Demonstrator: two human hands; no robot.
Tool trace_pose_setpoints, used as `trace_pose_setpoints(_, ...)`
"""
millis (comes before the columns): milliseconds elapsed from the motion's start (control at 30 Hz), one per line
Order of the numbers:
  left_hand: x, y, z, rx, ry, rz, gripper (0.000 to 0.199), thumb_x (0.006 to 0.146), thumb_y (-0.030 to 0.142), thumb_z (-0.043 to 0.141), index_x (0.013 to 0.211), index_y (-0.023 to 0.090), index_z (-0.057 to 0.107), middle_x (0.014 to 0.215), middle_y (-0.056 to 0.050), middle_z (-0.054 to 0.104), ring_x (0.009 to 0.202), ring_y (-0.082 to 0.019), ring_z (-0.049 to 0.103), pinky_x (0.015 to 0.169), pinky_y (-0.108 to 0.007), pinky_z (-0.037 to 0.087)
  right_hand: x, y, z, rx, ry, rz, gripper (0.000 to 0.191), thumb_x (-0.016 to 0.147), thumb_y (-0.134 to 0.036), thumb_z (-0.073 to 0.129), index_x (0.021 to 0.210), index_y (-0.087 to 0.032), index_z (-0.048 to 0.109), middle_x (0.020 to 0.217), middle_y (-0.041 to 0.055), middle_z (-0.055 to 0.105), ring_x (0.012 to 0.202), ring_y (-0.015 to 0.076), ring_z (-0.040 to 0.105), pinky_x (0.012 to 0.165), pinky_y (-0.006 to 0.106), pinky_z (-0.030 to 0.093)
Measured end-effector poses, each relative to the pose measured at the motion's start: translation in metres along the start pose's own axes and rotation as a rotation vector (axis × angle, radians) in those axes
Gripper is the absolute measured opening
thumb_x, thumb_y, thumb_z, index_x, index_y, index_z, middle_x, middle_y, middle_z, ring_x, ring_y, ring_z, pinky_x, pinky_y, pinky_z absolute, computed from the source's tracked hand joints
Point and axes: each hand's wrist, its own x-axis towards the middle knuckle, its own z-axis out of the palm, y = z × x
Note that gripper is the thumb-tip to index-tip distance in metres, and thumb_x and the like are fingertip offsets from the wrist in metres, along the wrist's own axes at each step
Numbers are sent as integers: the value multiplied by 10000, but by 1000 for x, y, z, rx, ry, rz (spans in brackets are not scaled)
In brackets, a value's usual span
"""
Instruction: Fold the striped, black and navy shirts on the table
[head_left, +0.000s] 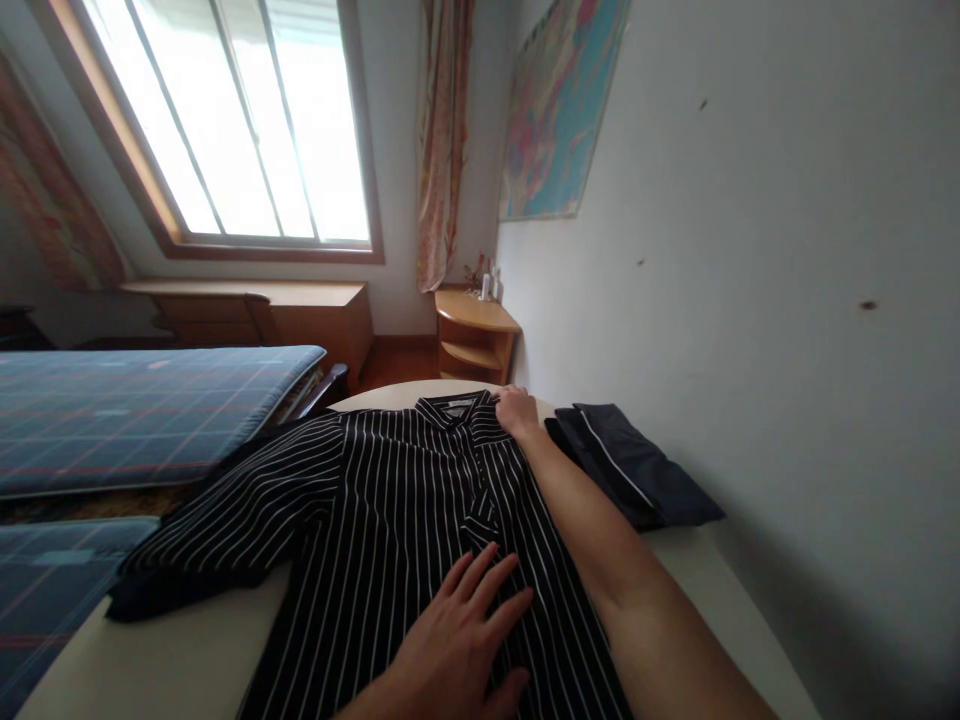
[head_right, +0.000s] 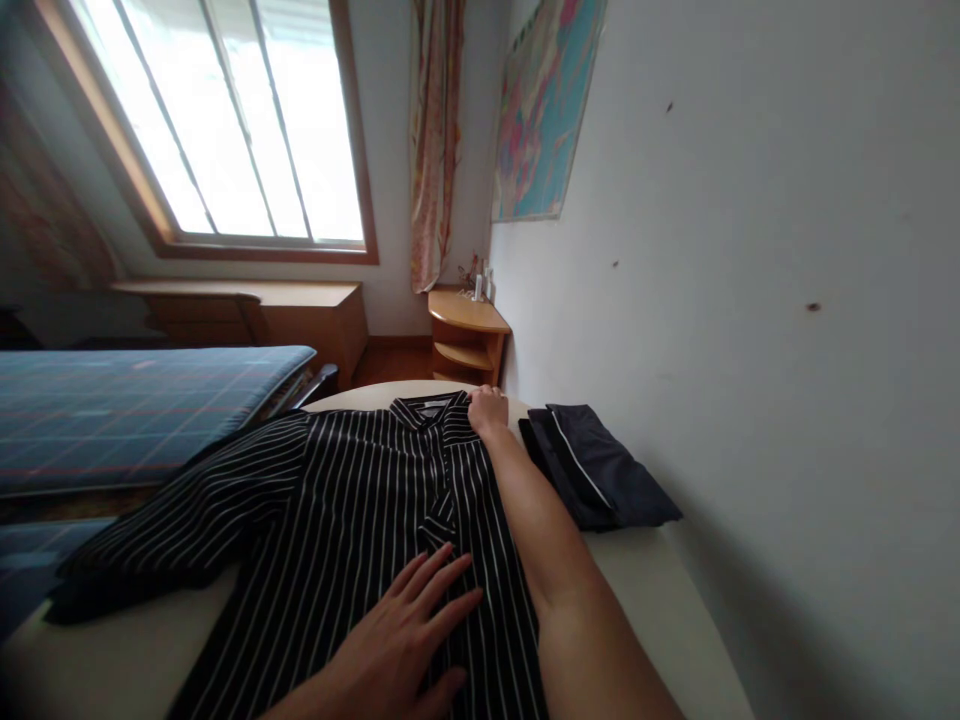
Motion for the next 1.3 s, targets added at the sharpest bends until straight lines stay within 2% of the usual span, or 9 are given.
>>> trace_pose_setpoints(200,0,1,2,-16,9,-17,764,818,327,659,1516,286,352,1642,-77,189,1498,-379,139,1176,-641,212,-7,-27,-2,-9,-55,-97,323,884,-429,549,968,-199,760,1077,122,724,1147,318,555,978,412,420)
trace_pose_setpoints(333,-1,3,2,-23,39,-11,753,817,321,658,1507,295,359,1641,-68,203,1498,-376,151,1175,-642,217,-6,-36,2,11,-107,-65,277,871,-369,571,974,-179,743,1116,147,704,1103,303,593,943,390,441)
trace_pose_setpoints(500,-3,4,2,-14,49,-18,774,805,307,660,1512,311,344,1634,-80,226,1498,-368,158,1175,-633,226,-6,-40,11,103,-61,-76,342,996,-306,374,1164,-172,640,1232,127,642,1119,210,590,979,318,427)
trace_pose_setpoints(667,-3,5,3,-8,72,-16,784,802,312,665,1514,349,339,1609,-76,282,1492,-377,179,1172,-632,236,-23,-41,29,166,-117,-176,363,991,-361,445,1288,-201,581,1366,89,587,1249,208,519,1074,341,360)
trace_pose_setpoints(767,-3,6,3,9,61,-37,777,796,298,665,1506,361,357,1633,-63,225,1499,-377,140,1181,-615,223,-32,-42,36,187,-137,-217,461,1004,-397,397,1411,-204,494,1458,65,526,1338,199,451,1117,326,311)
trace_pose_setpoints(900,-3,6,2,12,34,-44,780,792,297,669,1506,359,362,1655,-61,142,1504,-381,89,1182,-614,210,-32,-40,32,153,-55,-35,634,1014,-468,262,1521,-96,338,1583,147,336,1471,262,247,1186,391,178)
trace_pose_setpoints(1000,-2,4,3,9,31,-42,787,798,305,669,1514,367,346,1655,-49,131,1502,-382,86,1184,-619,196,-32,-35,29,89,-124,124,787,968,-603,300,1549,-73,273,1629,180,193,1503,324,141,1195,447,126)
trace_pose_setpoints(1100,-1,1,4,11,-2,-37,809,790,319,686,1519,367,340,1652,-58,130,1500,-385,78,1183,-622,194,-32,-29,29,37,-243,88,829,946,-651,308,1560,-97,253,1644,171,126,1516,305,92,1201,463,66)
trace_pose_setpoints(1300,1,0,2,1,-2,-31,827,792,332,693,1530,364,320,1654,-47,101,1499,-392,65,1181,-633,190,-28,-23,33,0,-261,29,802,945,-663,287,1571,-164,239,1655,123,113,1520,258,79,1200,453,39)
